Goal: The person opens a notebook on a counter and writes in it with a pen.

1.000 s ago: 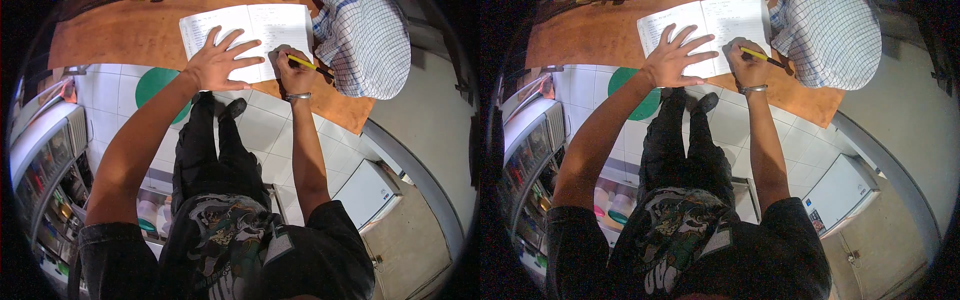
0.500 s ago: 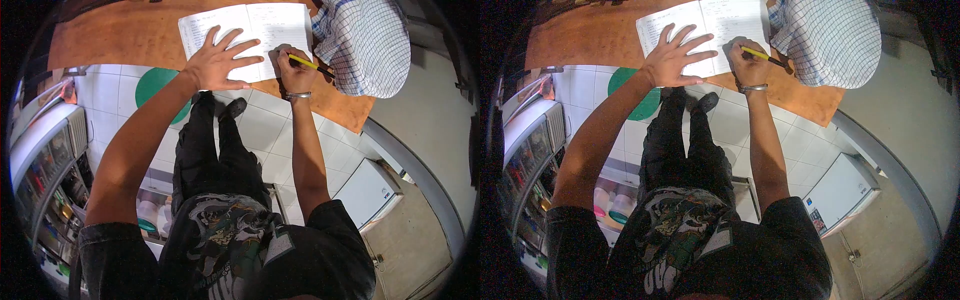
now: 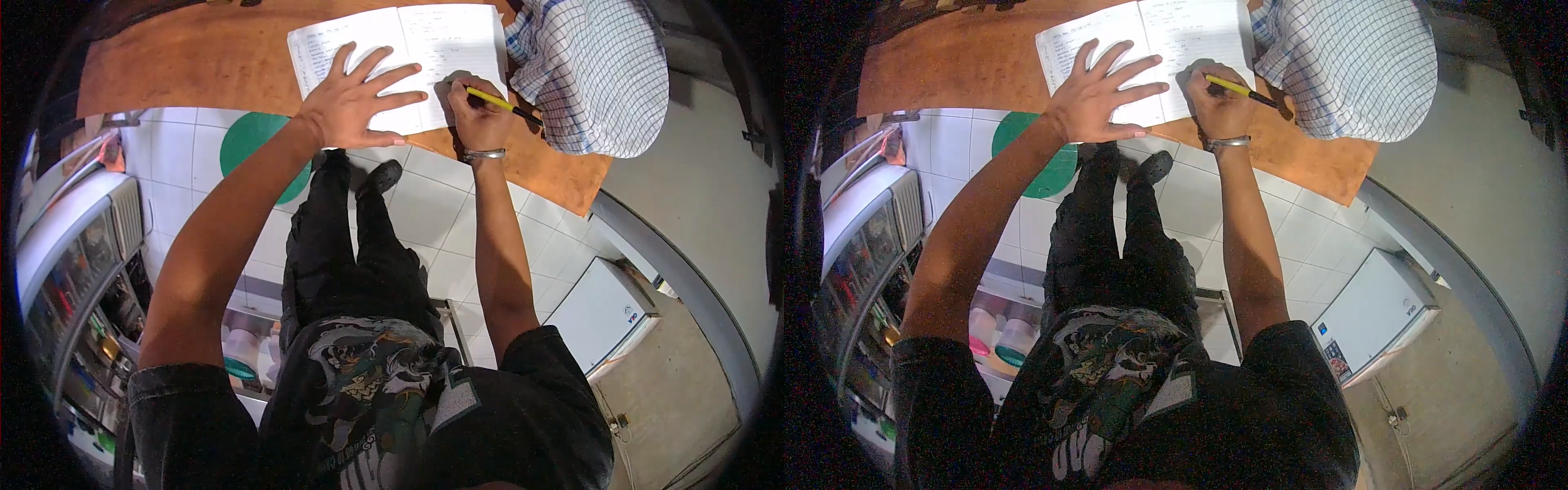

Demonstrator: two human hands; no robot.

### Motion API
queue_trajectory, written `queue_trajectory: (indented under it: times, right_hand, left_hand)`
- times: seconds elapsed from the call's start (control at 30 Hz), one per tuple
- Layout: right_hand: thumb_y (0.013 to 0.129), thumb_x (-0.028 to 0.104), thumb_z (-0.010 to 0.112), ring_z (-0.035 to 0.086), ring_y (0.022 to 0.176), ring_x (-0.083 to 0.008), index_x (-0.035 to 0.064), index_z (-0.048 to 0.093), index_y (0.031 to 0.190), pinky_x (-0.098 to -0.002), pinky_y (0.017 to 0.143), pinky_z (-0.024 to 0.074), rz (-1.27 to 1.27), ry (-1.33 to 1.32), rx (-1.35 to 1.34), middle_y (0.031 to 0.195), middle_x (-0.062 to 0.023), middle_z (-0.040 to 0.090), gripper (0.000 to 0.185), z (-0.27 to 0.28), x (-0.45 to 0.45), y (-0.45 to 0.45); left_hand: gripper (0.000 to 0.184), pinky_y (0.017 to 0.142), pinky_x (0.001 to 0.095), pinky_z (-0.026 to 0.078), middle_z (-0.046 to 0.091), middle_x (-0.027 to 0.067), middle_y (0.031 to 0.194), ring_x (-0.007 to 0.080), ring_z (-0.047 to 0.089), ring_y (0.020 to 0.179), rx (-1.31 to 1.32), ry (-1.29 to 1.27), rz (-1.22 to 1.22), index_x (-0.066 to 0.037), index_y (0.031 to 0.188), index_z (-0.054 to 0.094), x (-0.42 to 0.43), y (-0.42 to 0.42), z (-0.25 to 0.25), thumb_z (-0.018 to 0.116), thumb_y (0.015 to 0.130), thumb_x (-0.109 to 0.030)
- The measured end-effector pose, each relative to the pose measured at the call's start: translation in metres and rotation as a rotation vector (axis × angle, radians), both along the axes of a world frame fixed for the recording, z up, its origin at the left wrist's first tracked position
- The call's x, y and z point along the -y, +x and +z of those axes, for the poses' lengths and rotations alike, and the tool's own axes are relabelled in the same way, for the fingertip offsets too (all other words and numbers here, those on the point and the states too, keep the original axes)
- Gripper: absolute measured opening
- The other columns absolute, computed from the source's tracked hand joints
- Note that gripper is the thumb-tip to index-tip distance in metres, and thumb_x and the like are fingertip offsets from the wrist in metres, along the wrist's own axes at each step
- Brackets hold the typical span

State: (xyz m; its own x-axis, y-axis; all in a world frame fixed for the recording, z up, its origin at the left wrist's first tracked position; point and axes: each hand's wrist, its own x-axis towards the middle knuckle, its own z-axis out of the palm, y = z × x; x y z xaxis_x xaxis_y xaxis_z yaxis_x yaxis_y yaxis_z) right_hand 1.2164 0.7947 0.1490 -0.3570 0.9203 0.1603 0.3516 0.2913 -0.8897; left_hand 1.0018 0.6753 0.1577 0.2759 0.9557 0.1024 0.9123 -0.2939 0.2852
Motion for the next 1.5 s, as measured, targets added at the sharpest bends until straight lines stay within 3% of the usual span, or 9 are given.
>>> queue_trajectory:
  times: [0.47, 0.67, 0.77, 0.83, 1.03, 1.5]
  right_hand:
    - [0.082, 0.009, 0.075, 0.066, 0.070, -0.0192, -0.0002, 0.071, 0.087, -0.0308, 0.066, 0.0528, 0.010, -0.042, -0.034, 0.080, -0.0102, 0.072, 0.011, -0.013, -0.002, 0.003]
    - [0.082, 0.009, 0.077, 0.066, 0.071, -0.0157, -0.0004, 0.072, 0.087, -0.0285, 0.065, 0.0518, -0.092, -0.018, -0.069, 0.079, -0.0083, 0.072, 0.012, -0.019, -0.002, 0.002]
    - [0.081, 0.010, 0.078, 0.068, 0.076, -0.0138, -0.0001, 0.074, 0.090, -0.0278, 0.066, 0.0531, -0.008, -0.116, -0.019, 0.081, -0.0092, 0.074, 0.014, -0.010, -0.003, 0.008]
    - [0.081, 0.010, 0.079, 0.067, 0.074, -0.0130, -0.0005, 0.075, 0.091, -0.0271, 0.067, 0.0532, -0.098, -0.146, -0.035, 0.081, -0.0091, 0.073, 0.015, -0.016, -0.005, 0.010]
    - [0.084, 0.010, 0.078, 0.063, 0.066, -0.0139, -0.0012, 0.075, 0.089, -0.0274, 0.064, 0.0522, -0.082, -0.017, -0.080, 0.076, -0.0077, 0.072, 0.012, -0.005, 0.002, 0.004]
    - [0.085, 0.010, 0.077, 0.065, 0.072, -0.0160, -0.0011, 0.072, 0.090, -0.0285, 0.068, 0.0527, -0.022, 0.007, -0.028, 0.081, -0.0089, 0.071, 0.012, -0.011, -0.001, 0.006]
  left_hand:
    - [0.070, 0.120, 0.0702, 0.013, 0.030, 0.0007, 0.168, 0.0390, 0.026, 0.151, -0.016, -0.016, -0.003, -0.039, 0.150, 0.051, 0.000, -0.001, 0.000, 0.057, 0.089, -0.074]
    - [0.072, 0.119, 0.0699, 0.014, 0.030, -0.0002, 0.168, 0.0384, 0.026, 0.151, -0.019, -0.010, 0.001, -0.040, 0.150, 0.051, 0.000, 0.000, -0.001, 0.057, 0.088, -0.075]
    - [0.072, 0.119, 0.0698, 0.014, 0.030, -0.0002, 0.168, 0.0378, 0.027, 0.151, -0.015, 0.002, 0.005, -0.040, 0.149, 0.052, 0.001, 0.000, -0.002, 0.057, 0.088, -0.076]
    - [0.071, 0.119, 0.0698, 0.014, 0.030, -0.0002, 0.168, 0.0376, 0.027, 0.151, -0.017, -0.006, 0.007, -0.039, 0.148, 0.053, 0.000, 0.000, -0.001, 0.058, 0.087, -0.075]
    - [0.070, 0.119, 0.0696, 0.014, 0.030, -0.0001, 0.168, 0.0382, 0.027, 0.151, 0.002, -0.005, 0.007, -0.039, 0.148, 0.053, 0.001, 0.000, -0.001, 0.059, 0.087, -0.074]
    - [0.071, 0.120, 0.0707, 0.012, 0.030, -0.0007, 0.168, 0.0373, 0.026, 0.152, -0.011, -0.020, 0.012, -0.040, 0.149, 0.051, 0.001, 0.000, 0.000, 0.058, 0.088, -0.075]
